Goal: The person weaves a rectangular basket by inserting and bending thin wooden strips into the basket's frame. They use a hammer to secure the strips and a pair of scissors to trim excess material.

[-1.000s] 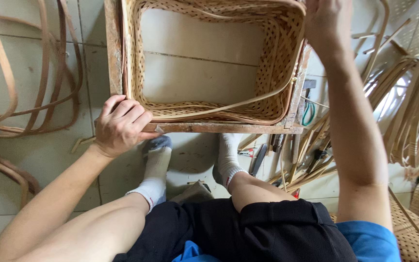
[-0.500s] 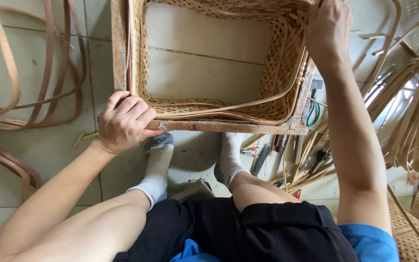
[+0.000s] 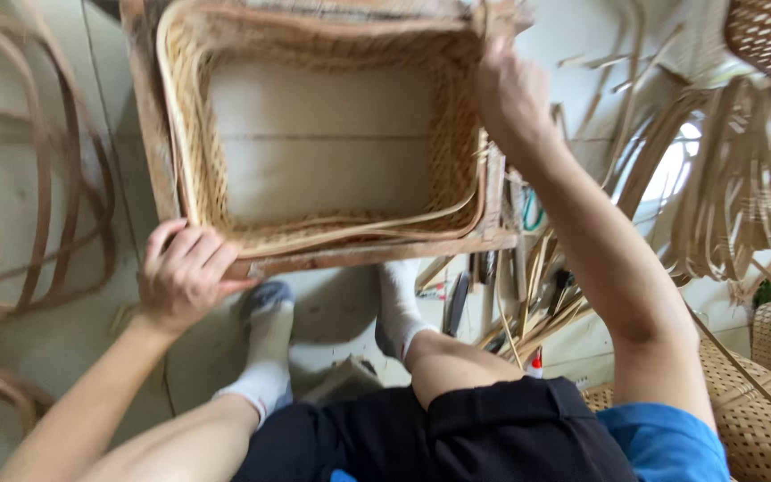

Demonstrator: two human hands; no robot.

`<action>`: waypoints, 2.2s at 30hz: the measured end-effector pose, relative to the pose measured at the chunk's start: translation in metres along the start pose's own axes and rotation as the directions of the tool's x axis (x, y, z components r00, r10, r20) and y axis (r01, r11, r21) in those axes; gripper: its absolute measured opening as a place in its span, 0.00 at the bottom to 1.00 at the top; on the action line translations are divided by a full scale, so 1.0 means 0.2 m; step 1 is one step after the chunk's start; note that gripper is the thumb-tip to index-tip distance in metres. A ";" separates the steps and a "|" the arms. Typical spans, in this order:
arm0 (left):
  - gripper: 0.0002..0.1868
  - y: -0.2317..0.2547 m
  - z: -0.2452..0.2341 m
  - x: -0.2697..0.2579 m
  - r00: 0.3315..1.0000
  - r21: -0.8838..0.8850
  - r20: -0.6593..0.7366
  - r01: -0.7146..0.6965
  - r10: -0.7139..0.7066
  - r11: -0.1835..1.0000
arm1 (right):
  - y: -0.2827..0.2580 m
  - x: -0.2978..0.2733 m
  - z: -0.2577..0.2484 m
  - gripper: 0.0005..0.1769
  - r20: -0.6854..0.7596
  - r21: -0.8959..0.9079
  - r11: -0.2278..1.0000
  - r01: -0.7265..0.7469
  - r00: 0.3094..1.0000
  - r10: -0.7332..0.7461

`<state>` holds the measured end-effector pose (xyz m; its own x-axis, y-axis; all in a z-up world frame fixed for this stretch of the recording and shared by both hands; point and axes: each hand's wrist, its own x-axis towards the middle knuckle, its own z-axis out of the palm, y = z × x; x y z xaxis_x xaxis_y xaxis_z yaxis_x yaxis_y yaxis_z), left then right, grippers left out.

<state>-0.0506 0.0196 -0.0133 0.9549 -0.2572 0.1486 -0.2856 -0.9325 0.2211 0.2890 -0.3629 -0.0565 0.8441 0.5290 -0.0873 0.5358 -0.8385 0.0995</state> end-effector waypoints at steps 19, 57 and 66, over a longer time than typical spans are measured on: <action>0.26 0.00 0.00 0.00 1.000 0.025 0.009 0.012 -0.013 1.000 | -0.27 -0.93 -0.32 0.29 0.065 0.398 0.846 0.356 0.909 -0.413; 0.26 0.09 -0.03 -0.06 0.998 -0.120 -0.022 0.061 -0.064 0.991 | -0.55 0.15 -0.16 0.25 -0.292 0.791 0.478 0.382 0.922 -0.254; 0.26 0.11 -0.05 -0.06 0.998 -0.118 -0.032 0.049 -0.053 0.992 | -0.60 0.28 0.00 0.03 -0.481 0.303 0.853 0.424 0.841 -0.247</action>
<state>-0.0697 0.0045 -0.0010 0.9655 -0.1993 0.1679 -0.2464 -0.9075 0.3402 0.2708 -0.2327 -0.0739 0.5875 0.7153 0.3784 0.8090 -0.5307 -0.2529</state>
